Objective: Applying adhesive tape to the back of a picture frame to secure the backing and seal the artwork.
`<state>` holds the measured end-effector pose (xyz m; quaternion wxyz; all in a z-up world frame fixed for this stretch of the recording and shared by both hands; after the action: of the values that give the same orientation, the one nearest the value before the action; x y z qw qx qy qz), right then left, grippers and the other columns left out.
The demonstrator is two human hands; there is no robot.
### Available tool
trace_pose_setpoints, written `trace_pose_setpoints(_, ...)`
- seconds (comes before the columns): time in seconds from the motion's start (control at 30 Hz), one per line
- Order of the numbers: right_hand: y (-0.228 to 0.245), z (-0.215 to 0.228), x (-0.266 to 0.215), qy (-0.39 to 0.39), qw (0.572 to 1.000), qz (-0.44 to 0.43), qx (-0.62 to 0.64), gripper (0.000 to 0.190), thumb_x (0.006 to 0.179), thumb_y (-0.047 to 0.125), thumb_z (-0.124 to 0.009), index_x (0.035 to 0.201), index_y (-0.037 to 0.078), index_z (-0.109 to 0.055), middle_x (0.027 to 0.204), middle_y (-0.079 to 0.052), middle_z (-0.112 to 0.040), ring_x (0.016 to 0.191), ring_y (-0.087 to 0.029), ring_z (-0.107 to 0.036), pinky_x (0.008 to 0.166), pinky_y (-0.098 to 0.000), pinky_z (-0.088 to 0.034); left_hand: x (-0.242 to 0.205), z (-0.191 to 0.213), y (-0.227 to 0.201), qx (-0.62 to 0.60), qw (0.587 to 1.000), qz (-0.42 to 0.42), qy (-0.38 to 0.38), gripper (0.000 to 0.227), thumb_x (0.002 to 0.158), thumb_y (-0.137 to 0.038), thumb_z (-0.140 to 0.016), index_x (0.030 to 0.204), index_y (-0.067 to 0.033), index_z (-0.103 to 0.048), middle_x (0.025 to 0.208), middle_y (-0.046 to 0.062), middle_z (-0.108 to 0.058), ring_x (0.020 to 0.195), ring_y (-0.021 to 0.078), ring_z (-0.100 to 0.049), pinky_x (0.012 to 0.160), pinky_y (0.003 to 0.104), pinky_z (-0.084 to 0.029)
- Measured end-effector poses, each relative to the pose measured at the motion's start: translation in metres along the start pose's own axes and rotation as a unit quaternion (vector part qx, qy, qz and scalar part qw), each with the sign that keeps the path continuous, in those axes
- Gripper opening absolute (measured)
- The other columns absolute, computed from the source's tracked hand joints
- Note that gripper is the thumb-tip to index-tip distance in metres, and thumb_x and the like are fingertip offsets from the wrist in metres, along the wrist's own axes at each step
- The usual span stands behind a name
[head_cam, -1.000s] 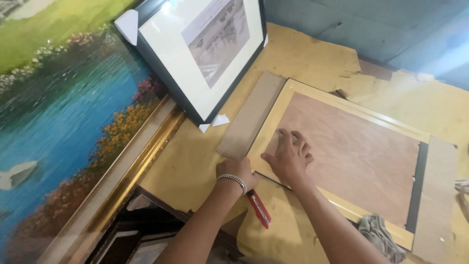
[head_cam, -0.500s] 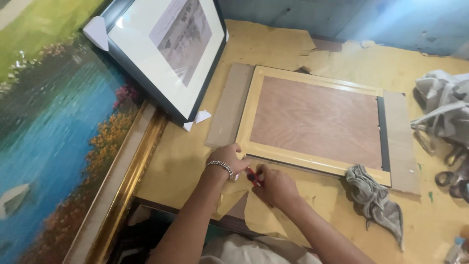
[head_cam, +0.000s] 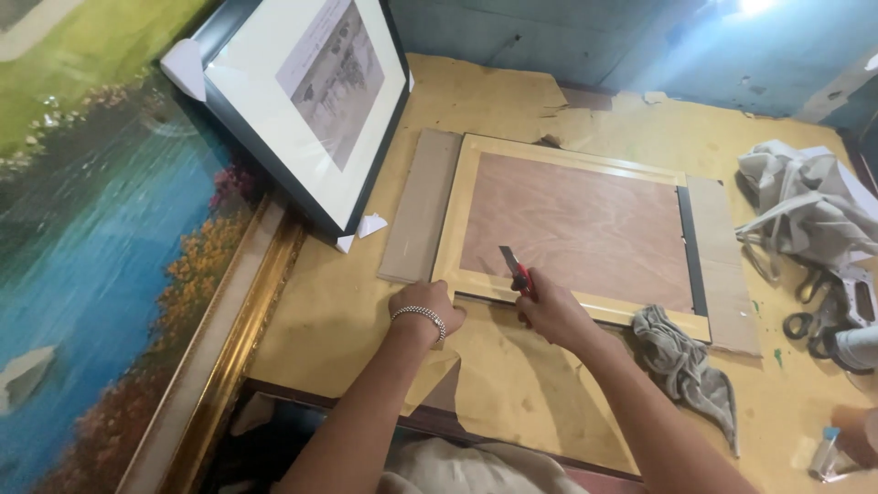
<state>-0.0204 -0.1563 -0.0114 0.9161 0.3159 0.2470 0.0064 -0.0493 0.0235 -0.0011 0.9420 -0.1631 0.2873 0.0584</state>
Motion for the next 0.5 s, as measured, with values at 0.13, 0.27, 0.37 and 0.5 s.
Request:
trace_pose_setpoints(0.13,0.016,-0.015,0.029,-0.014,0.997,0.033,-0.07,0.034,0.078,0.043,-0.049,0.103,0.021,-0.051,0.088,-0.017,-0.062,0.094,-0.035,-0.057,0.08,-0.0459,-0.047,0.006,-0.003,-0.001,0.009,1.0,0.007,0.007,0.047,0.077,-0.031,-0.037,0.117,-0.0127,-0.051,0.114,0.011,-0.056,0.111,0.0277,-0.052,0.09,0.042,-0.042)
trace_pose_setpoints(0.27,0.037,-0.027,0.042,0.002,0.984,0.058,-0.167,0.043,0.084,0.054,-0.036,0.099,0.018,-0.054,0.093,-0.02,-0.062,0.098,-0.037,-0.057,0.083,-0.0443,-0.045,0.011,-0.008,-0.001,0.024,1.0,0.007,0.0,0.047,0.076,-0.031,-0.037,0.116,-0.01,-0.051,0.109,0.012,-0.058,0.108,0.0286,-0.053,0.087,0.044,-0.043)
trace_pose_setpoints(0.37,0.036,-0.037,0.061,0.005,0.974,0.067,-0.218,0.044,0.084,0.056,-0.034,0.1,0.021,-0.054,0.094,-0.019,-0.063,0.098,-0.035,-0.058,0.083,-0.0437,-0.046,0.006,-0.004,-0.004,0.021,1.0,0.012,0.003,0.048,0.078,-0.032,-0.038,0.118,-0.0078,-0.048,0.11,0.013,-0.058,0.108,0.0289,-0.053,0.088,0.045,-0.042)
trace_pose_setpoints(0.5,0.036,-0.042,0.074,-0.001,0.963,0.074,-0.26,0.045,0.081,0.061,-0.034,0.097,0.024,-0.055,0.092,-0.017,-0.063,0.096,-0.035,-0.059,0.082,-0.0434,-0.046,0.009,-0.003,-0.006,0.013,1.0,0.015,0.003,0.049,0.078,-0.032,-0.038,0.12,-0.0055,-0.045,0.109,0.015,-0.058,0.108,0.0307,-0.053,0.089,0.045,-0.042)
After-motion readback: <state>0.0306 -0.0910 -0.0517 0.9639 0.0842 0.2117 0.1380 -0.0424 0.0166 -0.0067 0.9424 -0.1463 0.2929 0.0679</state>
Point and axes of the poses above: each hand's wrist, its own x-axis towards the middle knuckle, its own z-axis out of the back of the hand, y = z × x, the point moved 5 cm from there along x, towards the middle knuckle
